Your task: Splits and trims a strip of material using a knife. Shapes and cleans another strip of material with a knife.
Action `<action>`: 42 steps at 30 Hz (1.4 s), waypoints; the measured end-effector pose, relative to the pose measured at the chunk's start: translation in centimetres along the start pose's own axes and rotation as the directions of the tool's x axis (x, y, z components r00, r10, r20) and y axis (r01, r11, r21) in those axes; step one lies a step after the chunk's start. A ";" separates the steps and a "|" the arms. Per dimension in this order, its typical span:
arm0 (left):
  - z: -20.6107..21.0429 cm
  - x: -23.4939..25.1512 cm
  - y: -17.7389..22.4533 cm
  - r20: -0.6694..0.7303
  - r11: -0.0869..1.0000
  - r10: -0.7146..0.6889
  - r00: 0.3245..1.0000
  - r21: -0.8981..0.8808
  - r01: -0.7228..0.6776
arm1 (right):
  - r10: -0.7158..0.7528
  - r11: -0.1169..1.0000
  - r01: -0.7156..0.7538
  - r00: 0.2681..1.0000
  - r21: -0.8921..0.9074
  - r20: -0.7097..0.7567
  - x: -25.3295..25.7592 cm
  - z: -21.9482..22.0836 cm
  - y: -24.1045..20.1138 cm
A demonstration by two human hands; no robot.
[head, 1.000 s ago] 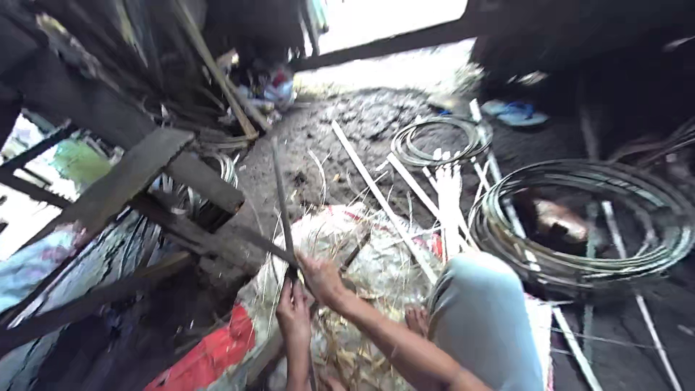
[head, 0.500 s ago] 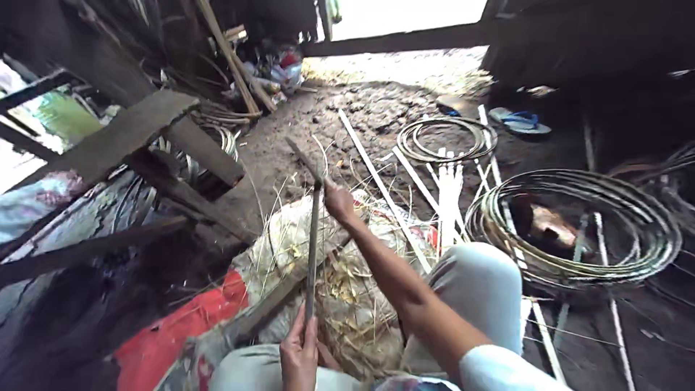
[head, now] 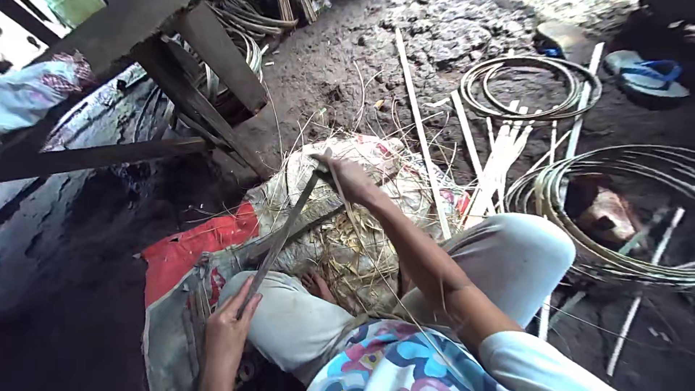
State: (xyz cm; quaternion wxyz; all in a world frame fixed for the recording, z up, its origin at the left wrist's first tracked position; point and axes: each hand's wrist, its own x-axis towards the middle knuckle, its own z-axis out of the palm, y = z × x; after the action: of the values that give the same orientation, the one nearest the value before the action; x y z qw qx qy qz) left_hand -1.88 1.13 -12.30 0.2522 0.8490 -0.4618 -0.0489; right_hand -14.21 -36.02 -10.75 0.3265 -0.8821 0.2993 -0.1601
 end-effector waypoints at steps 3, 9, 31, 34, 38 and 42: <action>-3.1 1.8 0.6 0.003 0.950 0.085 0.996 0.300 -0.082 | -0.117 0.991 0.124 0.987 -0.055 0.109 -1.6 3.5 -0.6; -7.2 5.3 2.2 -0.562 0.830 0.333 0.757 0.556 0.047 | -0.050 0.970 0.009 0.985 0.243 0.167 -3.5 7.8 0.4; -5.6 17.2 9.4 -0.090 0.989 0.048 0.995 -0.134 -0.060 | 0.264 0.818 -0.147 0.955 0.556 -0.137 -3.3 3.9 0.9; -0.6 15.8 8.8 0.070 0.972 -0.027 0.997 -0.231 0.043 | 0.008 0.997 0.013 0.961 0.073 -0.277 -2.9 0.5 -3.5; 1.8 14.9 9.5 0.080 0.973 -0.060 0.995 -0.217 0.076 | -0.103 0.933 0.109 0.994 -0.343 0.035 -2.1 -1.6 -6.6; 1.9 13.3 9.3 0.075 0.991 -0.059 0.995 -0.112 0.068 | -0.073 0.907 0.107 0.992 -0.406 0.100 -0.8 -3.5 -6.3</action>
State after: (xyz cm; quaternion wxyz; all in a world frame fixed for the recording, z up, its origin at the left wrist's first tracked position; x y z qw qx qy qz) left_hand -1.98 -14.48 -7.54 0.2821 0.8451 -0.4396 -0.1137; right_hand -13.83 -33.34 -3.99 0.1382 -0.9497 0.2715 -0.0722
